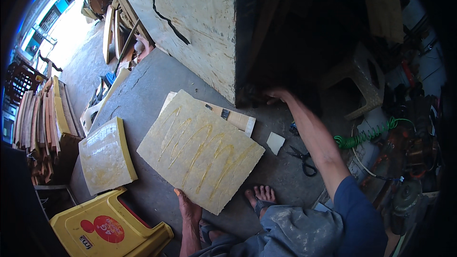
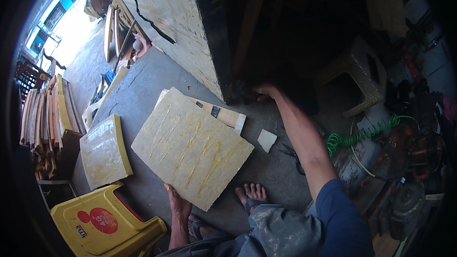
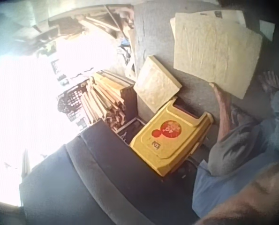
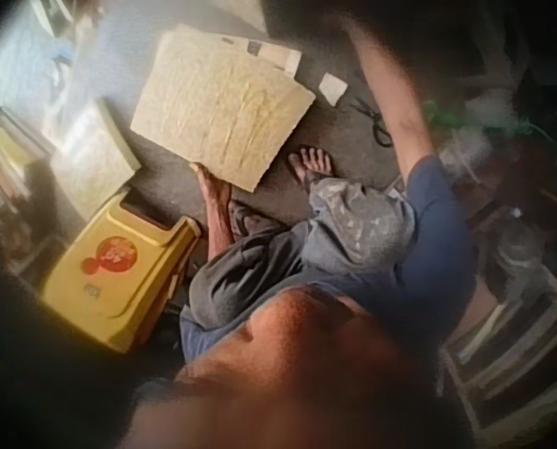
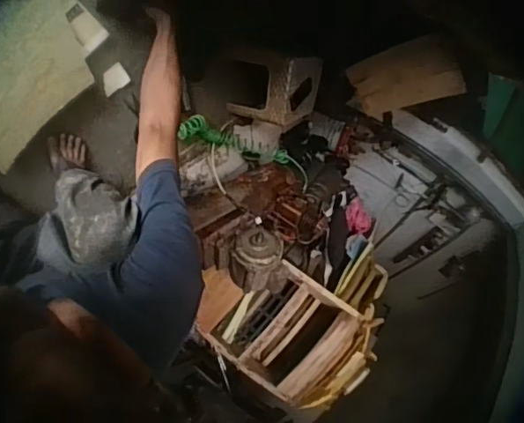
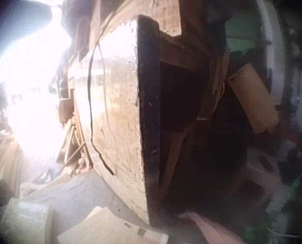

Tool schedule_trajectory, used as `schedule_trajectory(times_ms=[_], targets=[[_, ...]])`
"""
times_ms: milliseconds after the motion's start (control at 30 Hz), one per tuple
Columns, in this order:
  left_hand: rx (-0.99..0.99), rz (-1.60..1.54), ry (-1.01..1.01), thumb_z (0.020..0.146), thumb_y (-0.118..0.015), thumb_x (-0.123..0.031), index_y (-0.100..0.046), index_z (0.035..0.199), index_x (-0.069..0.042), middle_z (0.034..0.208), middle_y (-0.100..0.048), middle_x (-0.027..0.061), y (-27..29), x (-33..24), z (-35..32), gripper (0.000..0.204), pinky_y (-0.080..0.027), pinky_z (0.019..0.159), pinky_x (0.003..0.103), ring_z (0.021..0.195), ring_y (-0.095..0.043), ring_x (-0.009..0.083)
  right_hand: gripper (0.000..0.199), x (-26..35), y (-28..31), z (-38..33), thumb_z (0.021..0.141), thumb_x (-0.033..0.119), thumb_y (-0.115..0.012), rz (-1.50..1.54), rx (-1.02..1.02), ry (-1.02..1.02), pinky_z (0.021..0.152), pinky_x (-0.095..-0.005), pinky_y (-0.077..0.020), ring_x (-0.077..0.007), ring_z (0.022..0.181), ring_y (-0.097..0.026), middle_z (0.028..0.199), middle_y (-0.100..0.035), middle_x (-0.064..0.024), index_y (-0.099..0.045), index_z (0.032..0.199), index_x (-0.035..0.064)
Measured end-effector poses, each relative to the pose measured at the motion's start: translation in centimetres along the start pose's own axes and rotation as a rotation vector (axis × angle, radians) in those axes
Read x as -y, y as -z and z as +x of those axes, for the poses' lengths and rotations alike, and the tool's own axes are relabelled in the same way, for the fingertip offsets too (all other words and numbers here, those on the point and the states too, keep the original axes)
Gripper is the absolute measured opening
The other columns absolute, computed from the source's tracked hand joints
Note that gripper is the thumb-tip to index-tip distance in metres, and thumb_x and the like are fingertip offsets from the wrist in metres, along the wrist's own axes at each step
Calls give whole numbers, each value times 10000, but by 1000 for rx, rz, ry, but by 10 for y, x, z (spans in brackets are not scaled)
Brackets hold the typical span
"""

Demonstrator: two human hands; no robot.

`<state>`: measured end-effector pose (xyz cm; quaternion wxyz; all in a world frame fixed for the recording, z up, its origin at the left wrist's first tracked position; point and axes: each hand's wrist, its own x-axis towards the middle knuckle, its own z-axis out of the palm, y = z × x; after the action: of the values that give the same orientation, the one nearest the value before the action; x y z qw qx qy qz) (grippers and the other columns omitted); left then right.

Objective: The person assembles a small wooden pallet by nailing black straps onto a wooden base using a pneumatic nail gun. They then apply a yellow liquid from a bottle onto several flat boards and spread it with a sponge.

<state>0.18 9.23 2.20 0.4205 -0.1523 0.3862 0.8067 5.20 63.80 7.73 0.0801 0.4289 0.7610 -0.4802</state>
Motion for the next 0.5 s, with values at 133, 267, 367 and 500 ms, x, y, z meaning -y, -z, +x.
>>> schedule_trajectory(times_ms=[133,267,367,500], targets=[[8,38,-8,1011,-478,-645,-369,1565,-143,1572,-448,67,-7,-3,-1,755,-310,1201,513,1441,-417,302,444,5,-43,15,910,302,-736,-200,-27,14,675,-338,-634,-187,930,-713,1104,-715,-102,-643,1278,72],[-6,52,-1,1017,-457,-647,-367,1565,-140,1576,-444,71,-7,-2,-1,752,-305,1205,513,1444,-414,305,458,-11,-61,17,893,284,-746,-72,-74,-15,707,-344,-633,-174,993,-695,1097,-705,-80,-640,1287,76],[20,41,11,1022,-435,-650,-363,1568,-139,1584,-435,72,1,-2,0,751,-300,1209,511,1448,-409,305,469,-41,-69,6,880,271,-752,297,-78,-55,742,-340,-630,-159,1041,-675,1094,-692,-57,-641,1293,77],[10,50,3,1021,-429,-653,-375,1570,-148,1592,-435,60,-3,-6,-5,748,-294,1211,512,1448,-409,310,642,-67,-92,-4,833,235,-791,755,-208,273,975,-362,-560,-207,1167,-627,1242,-655,-88,-545,1404,75]])
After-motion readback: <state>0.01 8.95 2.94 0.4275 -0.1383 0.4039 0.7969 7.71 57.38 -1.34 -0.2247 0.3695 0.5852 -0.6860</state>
